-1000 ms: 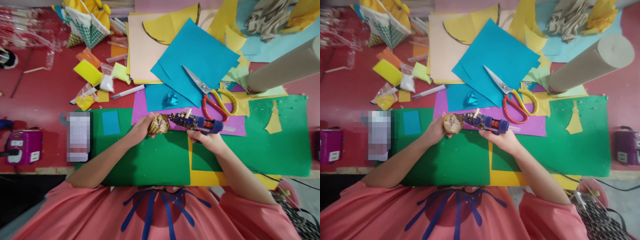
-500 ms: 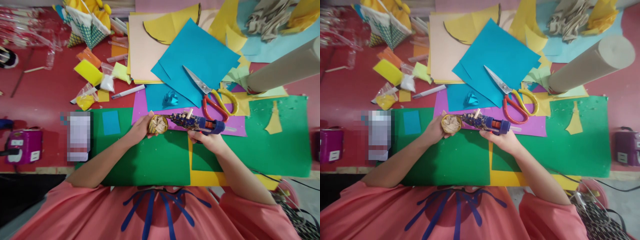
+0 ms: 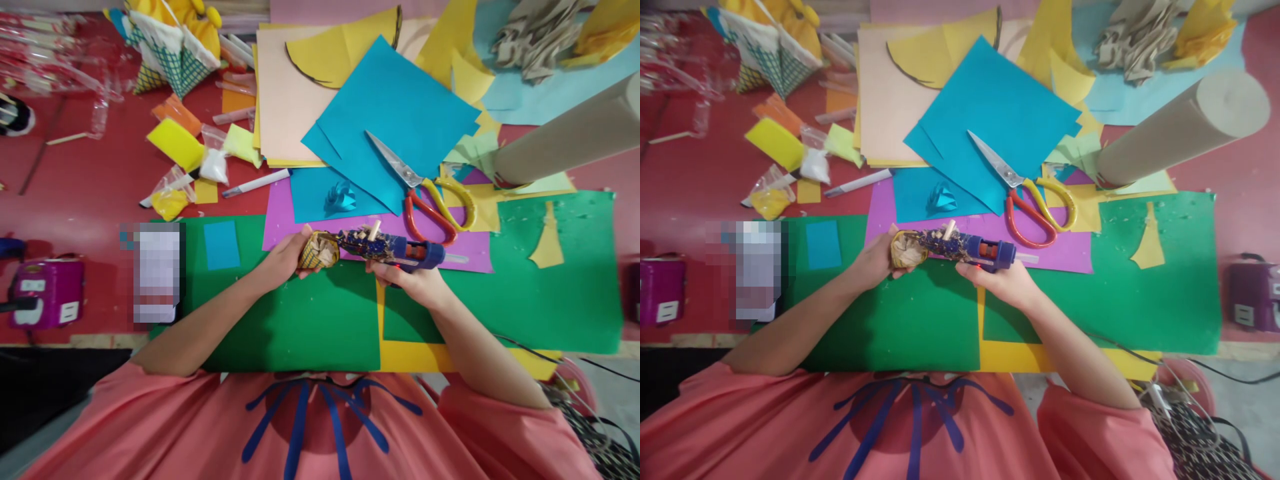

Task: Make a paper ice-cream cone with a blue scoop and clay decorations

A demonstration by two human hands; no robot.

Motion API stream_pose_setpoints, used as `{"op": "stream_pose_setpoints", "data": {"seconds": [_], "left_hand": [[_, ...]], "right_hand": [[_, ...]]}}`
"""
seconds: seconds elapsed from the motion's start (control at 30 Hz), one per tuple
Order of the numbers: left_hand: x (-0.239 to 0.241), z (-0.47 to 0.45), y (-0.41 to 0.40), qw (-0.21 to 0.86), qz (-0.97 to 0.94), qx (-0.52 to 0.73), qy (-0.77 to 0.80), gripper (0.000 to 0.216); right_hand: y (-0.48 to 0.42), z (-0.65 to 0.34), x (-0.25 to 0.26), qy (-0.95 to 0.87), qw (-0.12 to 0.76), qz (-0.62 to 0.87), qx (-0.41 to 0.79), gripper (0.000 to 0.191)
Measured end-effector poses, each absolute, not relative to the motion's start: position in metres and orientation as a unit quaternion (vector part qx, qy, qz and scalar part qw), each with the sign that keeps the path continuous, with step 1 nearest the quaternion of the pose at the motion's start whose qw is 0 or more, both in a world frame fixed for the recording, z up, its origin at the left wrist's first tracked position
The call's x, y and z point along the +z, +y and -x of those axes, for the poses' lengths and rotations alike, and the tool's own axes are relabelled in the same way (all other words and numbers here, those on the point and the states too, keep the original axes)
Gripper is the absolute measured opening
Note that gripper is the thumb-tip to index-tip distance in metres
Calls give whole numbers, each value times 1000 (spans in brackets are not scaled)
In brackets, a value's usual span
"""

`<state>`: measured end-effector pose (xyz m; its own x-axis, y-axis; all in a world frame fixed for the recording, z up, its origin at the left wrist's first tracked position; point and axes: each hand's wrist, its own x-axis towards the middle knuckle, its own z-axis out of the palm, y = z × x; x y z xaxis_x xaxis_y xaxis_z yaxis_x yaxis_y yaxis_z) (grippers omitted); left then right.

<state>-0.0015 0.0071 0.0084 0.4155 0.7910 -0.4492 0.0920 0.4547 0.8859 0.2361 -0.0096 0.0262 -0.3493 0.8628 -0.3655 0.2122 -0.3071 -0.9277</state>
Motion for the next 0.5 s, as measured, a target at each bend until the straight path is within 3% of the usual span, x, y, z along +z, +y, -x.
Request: {"op": "stream_pose_setpoints", "data": {"seconds": [0.5], "left_hand": [[7,1,7,705,-469,261,464,66]], "right_hand": [[-9,-236,22,-548,269,495,619,29]]}}
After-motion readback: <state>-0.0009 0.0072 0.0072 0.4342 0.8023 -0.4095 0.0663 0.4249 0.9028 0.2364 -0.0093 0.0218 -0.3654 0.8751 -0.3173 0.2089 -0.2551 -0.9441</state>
